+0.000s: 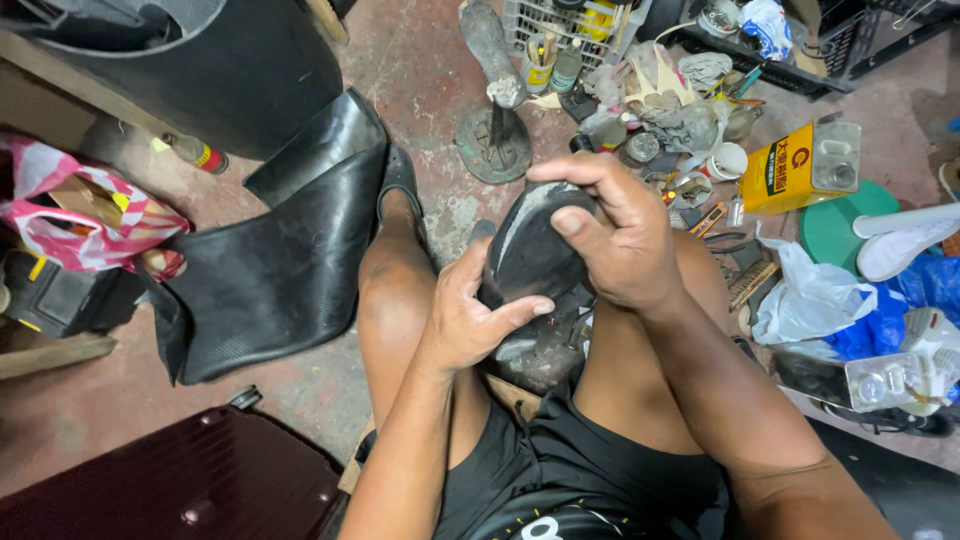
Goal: The person cuts a black rubber sheet to shape a shoe sole using shears, then fits the cut piece into the sole cavity and marks the outline with a pencil. The workspace is cluttered with tools and materials.
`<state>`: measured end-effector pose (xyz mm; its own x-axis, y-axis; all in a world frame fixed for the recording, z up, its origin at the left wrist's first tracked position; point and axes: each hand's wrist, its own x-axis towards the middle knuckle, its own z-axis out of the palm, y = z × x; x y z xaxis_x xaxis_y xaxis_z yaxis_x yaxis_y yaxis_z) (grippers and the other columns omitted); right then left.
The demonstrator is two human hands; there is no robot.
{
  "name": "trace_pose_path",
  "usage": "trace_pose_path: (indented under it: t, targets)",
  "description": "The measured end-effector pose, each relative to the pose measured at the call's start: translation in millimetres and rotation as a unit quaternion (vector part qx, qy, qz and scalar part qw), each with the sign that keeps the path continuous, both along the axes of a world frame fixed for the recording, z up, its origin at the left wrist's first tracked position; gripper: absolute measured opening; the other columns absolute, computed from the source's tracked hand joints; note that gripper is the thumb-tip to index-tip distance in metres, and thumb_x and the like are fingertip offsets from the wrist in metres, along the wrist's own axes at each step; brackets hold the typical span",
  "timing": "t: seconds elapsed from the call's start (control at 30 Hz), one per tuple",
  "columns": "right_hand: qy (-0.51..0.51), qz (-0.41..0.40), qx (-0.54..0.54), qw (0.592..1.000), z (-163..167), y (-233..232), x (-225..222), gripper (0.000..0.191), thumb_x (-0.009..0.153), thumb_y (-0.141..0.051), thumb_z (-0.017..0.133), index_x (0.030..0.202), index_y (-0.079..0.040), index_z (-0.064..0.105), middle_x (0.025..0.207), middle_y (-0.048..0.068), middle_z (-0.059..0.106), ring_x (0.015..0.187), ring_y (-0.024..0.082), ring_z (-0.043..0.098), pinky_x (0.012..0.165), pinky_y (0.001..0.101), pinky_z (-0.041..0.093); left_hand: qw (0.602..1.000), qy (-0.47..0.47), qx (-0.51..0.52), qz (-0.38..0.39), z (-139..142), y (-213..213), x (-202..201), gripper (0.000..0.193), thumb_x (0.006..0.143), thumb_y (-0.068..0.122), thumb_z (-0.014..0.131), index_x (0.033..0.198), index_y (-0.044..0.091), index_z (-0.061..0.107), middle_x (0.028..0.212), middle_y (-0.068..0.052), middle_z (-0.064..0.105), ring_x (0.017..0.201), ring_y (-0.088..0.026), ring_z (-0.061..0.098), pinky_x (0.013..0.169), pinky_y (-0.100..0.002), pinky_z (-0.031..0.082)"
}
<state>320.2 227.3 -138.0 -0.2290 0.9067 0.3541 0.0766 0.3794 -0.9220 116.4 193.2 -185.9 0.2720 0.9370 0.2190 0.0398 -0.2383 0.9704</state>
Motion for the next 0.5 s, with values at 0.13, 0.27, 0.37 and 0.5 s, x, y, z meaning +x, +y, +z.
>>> trace_pose_path:
  t: [0.13,0.27,0.37,0.5]
  targets:
    - [-0.007,0.003,0.046,0.999,-1.0,1.3,3.8,0.030,0.106,-0.020,0.067,0.128,0.001,0.064,0.118,0.008,0.067,0.103,0.013,0.065,0.096,0.0269,0.052,1.000,0.004,0.008,-0.007,-2.8,-0.1,2.6,0.055,0.080,0.021,0.089,0.124,0.002,0.063,0.106,-0.009,0.074,0.096,-0.016,0.071,0.091,-0.031,0.056]
    - [0.014,0.029,0.089,0.996,5.4,1.5,7.8,0.024,0.105,-0.016,0.069,0.121,0.001,0.066,0.108,0.010,0.069,0.094,0.015,0.067,0.086,0.0277,0.054,0.999,0.021,0.033,-0.008,-5.0,1.7,5.3,0.054,0.080,0.023,0.090,0.122,0.002,0.064,0.102,-0.008,0.075,0.092,-0.016,0.073,0.087,-0.030,0.058]
    - [0.031,0.062,0.098,0.993,7.7,0.4,10.6,0.022,0.103,-0.015,0.070,0.118,0.000,0.064,0.109,0.010,0.069,0.096,0.015,0.067,0.087,0.0278,0.054,0.998,0.034,0.059,-0.005,-6.3,2.4,7.0,0.053,0.080,0.023,0.090,0.121,0.002,0.065,0.101,-0.008,0.075,0.090,-0.016,0.074,0.085,-0.030,0.058]
    - [0.024,0.013,0.045,0.999,2.3,1.2,13.9,0.018,0.103,-0.009,0.069,0.117,0.002,0.066,0.108,0.009,0.066,0.094,0.013,0.063,0.086,0.0258,0.051,0.999,0.022,-0.012,-0.030,-6.3,1.1,8.5,0.054,0.079,0.022,0.089,0.121,0.001,0.064,0.102,-0.007,0.074,0.094,-0.014,0.070,0.088,-0.031,0.057]
